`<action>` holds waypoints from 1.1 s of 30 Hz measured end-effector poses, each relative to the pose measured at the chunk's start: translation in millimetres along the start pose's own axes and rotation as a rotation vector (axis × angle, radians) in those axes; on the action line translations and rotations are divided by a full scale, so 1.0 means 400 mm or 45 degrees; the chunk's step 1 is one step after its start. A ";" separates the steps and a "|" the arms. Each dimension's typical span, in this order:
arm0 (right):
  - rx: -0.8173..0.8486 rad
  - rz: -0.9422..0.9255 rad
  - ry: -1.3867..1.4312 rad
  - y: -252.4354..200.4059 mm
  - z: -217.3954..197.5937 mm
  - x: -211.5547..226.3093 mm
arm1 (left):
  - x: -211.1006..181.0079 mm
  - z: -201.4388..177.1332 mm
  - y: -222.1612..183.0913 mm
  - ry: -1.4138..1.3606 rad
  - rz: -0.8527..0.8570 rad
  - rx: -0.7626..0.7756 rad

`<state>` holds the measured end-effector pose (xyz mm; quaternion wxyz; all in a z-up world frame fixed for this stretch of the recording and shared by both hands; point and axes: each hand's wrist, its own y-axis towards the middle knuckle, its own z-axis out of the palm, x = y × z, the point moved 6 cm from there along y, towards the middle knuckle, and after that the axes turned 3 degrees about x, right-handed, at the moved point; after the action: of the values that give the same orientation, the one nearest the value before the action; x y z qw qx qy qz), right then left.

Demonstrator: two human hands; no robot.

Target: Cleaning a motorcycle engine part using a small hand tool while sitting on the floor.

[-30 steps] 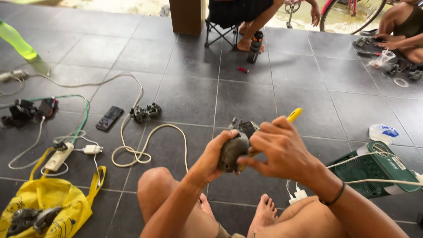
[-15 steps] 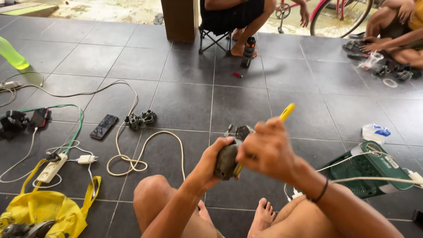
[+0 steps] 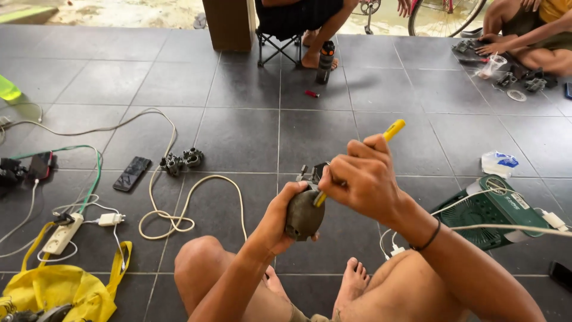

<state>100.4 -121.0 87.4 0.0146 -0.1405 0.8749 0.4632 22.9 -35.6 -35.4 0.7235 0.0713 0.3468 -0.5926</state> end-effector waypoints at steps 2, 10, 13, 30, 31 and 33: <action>-0.028 0.051 -0.014 -0.010 0.006 0.000 | 0.006 -0.013 0.009 -0.004 -0.012 0.002; -0.011 0.061 0.014 -0.018 0.005 -0.015 | 0.018 -0.008 -0.002 0.013 -0.064 -0.058; 0.033 -0.113 0.022 -0.015 0.003 0.106 | 0.050 -0.039 0.016 0.039 -0.063 -0.079; -0.035 -0.016 -0.018 -0.009 0.009 0.039 | 0.024 -0.012 0.013 -0.020 -0.060 -0.018; -0.010 -0.061 -0.041 -0.023 0.016 0.075 | 0.044 -0.028 0.020 -0.013 -0.066 -0.022; 0.010 -0.060 -0.024 -0.009 0.016 0.063 | 0.030 -0.015 0.014 -0.029 -0.055 -0.024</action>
<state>76.4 -123.8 76.9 0.0344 -0.1565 0.8731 0.4605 26.0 -40.7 -48.6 0.7150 0.0504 0.3456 -0.6056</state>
